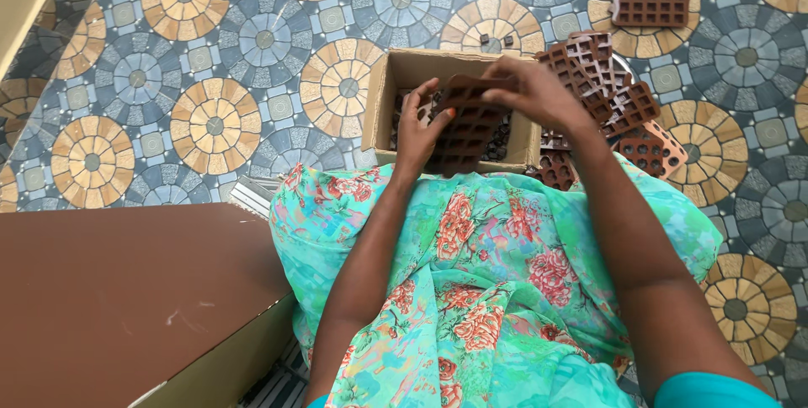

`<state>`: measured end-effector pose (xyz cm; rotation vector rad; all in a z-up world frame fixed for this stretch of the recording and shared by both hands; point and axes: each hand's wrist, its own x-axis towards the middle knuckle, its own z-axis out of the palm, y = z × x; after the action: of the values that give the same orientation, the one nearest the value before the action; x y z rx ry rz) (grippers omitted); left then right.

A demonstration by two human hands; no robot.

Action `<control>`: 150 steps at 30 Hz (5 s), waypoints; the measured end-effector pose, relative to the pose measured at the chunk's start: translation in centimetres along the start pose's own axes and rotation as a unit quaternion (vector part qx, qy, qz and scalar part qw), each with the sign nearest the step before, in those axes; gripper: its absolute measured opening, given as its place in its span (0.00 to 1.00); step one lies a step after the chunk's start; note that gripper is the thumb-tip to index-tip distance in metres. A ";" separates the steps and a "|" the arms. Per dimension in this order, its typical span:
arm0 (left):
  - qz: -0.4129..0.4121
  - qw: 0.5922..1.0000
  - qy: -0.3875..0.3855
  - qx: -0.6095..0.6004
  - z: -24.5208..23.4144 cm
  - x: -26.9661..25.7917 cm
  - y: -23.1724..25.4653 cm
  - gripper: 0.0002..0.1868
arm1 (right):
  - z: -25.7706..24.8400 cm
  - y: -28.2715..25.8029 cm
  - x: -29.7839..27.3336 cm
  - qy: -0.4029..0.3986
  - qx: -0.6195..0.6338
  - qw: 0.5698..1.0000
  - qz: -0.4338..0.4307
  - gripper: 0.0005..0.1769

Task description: The person sits on the floor and assembles small dark components into brown plastic molds, placing each completed mold on the floor beside a cardboard box.

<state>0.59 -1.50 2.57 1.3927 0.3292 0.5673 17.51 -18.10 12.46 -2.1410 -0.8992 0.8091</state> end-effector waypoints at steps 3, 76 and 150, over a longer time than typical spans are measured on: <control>-0.009 0.994 0.042 0.100 1.5 0.3 0.0 0.26 | -3.2 3.2 -2.0 0.100 -0.001 0.995 0.000 0.23; -0.196 0.943 -0.127 -0.236 0.2 -1.8 1.1 0.33 | -8.1 1.5 -11.2 0.281 -0.191 0.926 -0.165 0.10; -0.064 0.997 0.030 -0.044 -4.3 -1.2 -4.2 0.09 | 11.3 -3.0 -0.8 0.185 0.216 0.951 -0.121 0.19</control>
<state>-1.96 1.05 -2.42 1.2618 0.4337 0.5140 7.67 -13.30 8.35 -1.6794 -0.6915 0.4117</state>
